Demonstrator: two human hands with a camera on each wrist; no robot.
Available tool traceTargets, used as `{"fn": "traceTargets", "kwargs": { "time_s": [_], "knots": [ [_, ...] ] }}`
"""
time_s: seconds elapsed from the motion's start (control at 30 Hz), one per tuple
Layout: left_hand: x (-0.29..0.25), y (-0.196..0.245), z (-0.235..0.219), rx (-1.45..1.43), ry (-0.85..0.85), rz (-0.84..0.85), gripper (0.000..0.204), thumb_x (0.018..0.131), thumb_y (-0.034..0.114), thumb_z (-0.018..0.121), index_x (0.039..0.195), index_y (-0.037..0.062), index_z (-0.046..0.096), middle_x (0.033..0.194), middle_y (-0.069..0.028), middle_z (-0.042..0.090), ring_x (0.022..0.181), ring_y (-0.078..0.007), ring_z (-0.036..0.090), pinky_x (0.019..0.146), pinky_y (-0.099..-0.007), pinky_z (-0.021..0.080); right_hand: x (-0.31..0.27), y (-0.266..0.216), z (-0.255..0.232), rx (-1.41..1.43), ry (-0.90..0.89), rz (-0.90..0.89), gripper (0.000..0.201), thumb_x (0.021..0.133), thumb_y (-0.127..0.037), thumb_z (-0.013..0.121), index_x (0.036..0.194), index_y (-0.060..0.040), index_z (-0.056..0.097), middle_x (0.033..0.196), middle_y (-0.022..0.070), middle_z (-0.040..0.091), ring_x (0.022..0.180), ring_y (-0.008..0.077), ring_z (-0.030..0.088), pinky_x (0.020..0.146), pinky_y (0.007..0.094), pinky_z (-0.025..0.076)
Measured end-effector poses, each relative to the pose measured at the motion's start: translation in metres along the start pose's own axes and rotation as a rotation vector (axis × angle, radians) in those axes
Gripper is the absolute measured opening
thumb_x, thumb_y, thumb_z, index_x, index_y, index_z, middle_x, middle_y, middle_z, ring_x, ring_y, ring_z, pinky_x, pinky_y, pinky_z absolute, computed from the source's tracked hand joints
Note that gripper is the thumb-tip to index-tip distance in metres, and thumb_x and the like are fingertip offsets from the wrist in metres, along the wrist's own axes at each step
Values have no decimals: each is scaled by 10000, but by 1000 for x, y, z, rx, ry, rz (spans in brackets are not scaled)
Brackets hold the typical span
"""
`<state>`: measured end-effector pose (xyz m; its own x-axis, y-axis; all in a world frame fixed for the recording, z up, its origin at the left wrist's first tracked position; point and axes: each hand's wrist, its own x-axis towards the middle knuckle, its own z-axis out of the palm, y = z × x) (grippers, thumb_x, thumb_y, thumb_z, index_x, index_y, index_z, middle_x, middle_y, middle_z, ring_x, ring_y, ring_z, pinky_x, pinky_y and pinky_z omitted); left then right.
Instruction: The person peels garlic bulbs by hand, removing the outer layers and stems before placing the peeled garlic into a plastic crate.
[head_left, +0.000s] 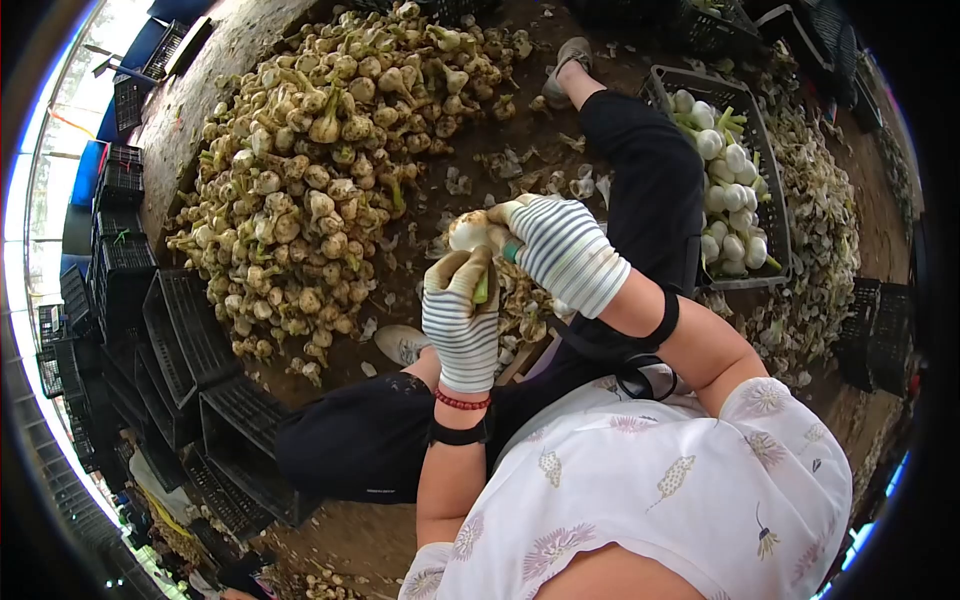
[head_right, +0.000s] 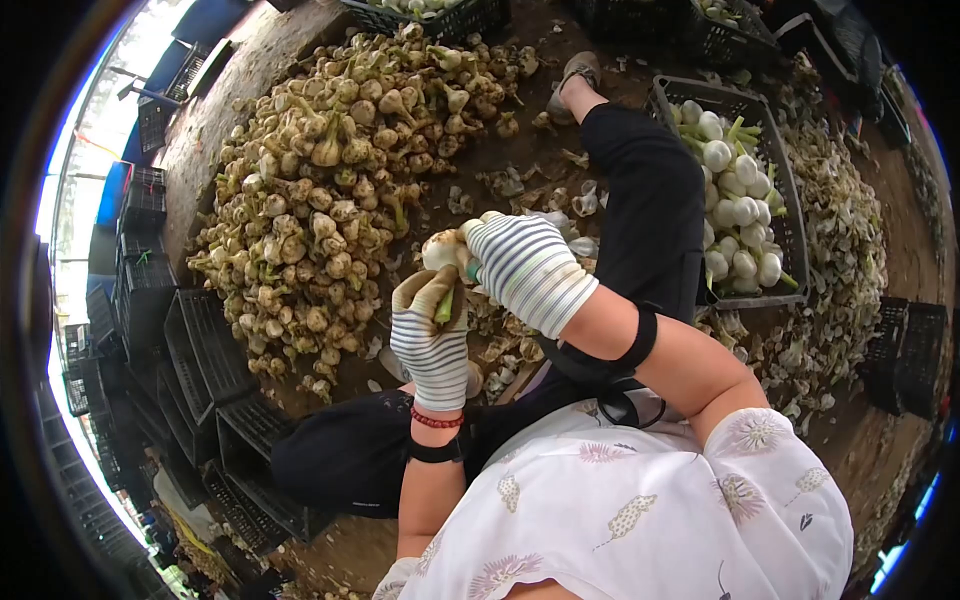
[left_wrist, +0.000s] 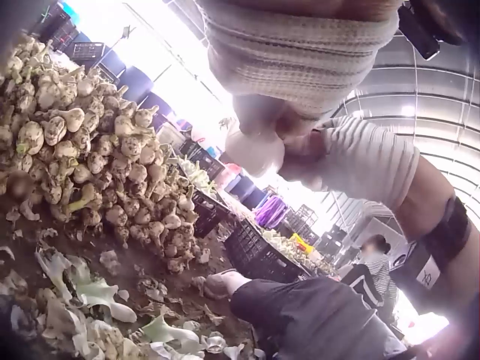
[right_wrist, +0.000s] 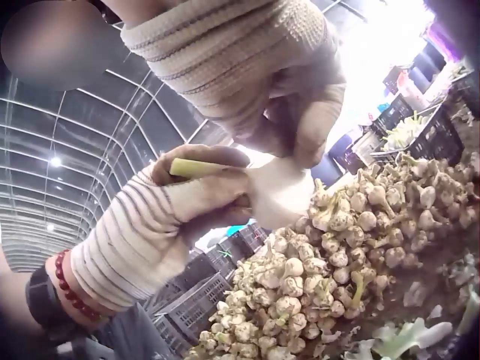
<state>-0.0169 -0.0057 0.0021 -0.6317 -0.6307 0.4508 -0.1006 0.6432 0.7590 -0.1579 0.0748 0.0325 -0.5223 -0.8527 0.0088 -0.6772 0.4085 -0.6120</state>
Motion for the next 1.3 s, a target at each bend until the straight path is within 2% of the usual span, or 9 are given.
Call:
{"fn": "traceTargets", "kwargs": {
  "time_s": [0.27, 0.4, 0.6, 0.77, 0.9, 1.0, 1.13, 1.23, 1.3],
  "knots": [
    [0, -4, -6, -134, -11, -118, 209, 767, -82, 725, 932, 45, 720, 995, -64, 658, 825, -151, 623, 744, -269, 513, 8, 63, 16, -13, 216, 52, 141, 865, -137, 618, 929, -12, 626, 839, 174, 653, 768, 348, 648, 699, 390, 527],
    [-3, -14, -9, -441, -43, -401, 123, 801, -94, 676, 867, 6, 701, 1011, -39, 655, 824, -85, 599, 760, -220, 489, -8, 77, -14, -284, -105, 305, 180, 854, -103, 596, 1014, -20, 614, 909, 198, 646, 816, 371, 643, 713, 435, 526],
    [6, 2, 8, -477, -123, -371, 139, 781, -101, 648, 804, 35, 669, 1034, -79, 644, 917, -152, 599, 831, -271, 477, -24, 52, 1, 106, 149, -175, 334, 783, 33, 580, 1113, -10, 602, 918, 181, 619, 771, 313, 607, 679, 392, 491],
    [18, -3, 9, -670, 56, -559, 87, 805, -76, 636, 807, 10, 621, 1043, -88, 633, 935, -160, 589, 861, -292, 486, -21, 75, 6, -152, -396, 229, 393, 820, 11, 613, 1208, -22, 567, 1121, 187, 617, 980, 374, 630, 833, 409, 527],
    [17, 10, 25, -474, -253, -484, 119, 816, -79, 647, 895, 7, 669, 1091, -84, 620, 984, -160, 598, 897, -286, 492, -33, 57, -15, 249, -43, -30, 876, 771, -73, 736, 1493, -113, 241, 1410, 234, 415, 1191, 386, 527, 990, 438, 451],
    [13, 20, 44, -762, -411, -536, 426, 834, -96, 602, 1243, 14, 558, 1249, -95, 575, 1104, -161, 565, 971, -281, 456, -34, 67, -35, 75, 33, -216, 474, 734, -15, 717, 1186, 10, 578, 1070, 182, 617, 1006, 331, 602, 873, 382, 498],
    [17, -7, 39, -803, -241, -610, 465, 865, -90, 553, 1315, 9, 497, 1275, -93, 558, 1184, -177, 521, 1037, -300, 405, -69, 138, -86, 146, 587, 292, 288, 884, 0, 573, 1168, -37, 556, 925, 77, 579, 773, 148, 605, 619, 270, 543],
    [16, -28, 42, -760, -153, -679, 456, 885, -53, 561, 1330, 17, 489, 1299, -95, 539, 1197, -192, 513, 1049, -312, 396, -73, 121, -136, -755, 703, 425, 641, 702, -111, 778, 1294, -68, 535, 1229, 169, 555, 1141, 326, 529, 1035, 445, 399],
    [12, -43, 53, -735, -145, -678, 434, 897, -24, 581, 1322, 20, 507, 1288, -83, 546, 1187, -183, 516, 1033, -309, 405, -36, 104, -128, -577, 679, 284, 616, 711, -112, 768, 1284, -77, 544, 1273, 187, 535, 1164, 355, 513, 1042, 454, 384]
  ]
}}
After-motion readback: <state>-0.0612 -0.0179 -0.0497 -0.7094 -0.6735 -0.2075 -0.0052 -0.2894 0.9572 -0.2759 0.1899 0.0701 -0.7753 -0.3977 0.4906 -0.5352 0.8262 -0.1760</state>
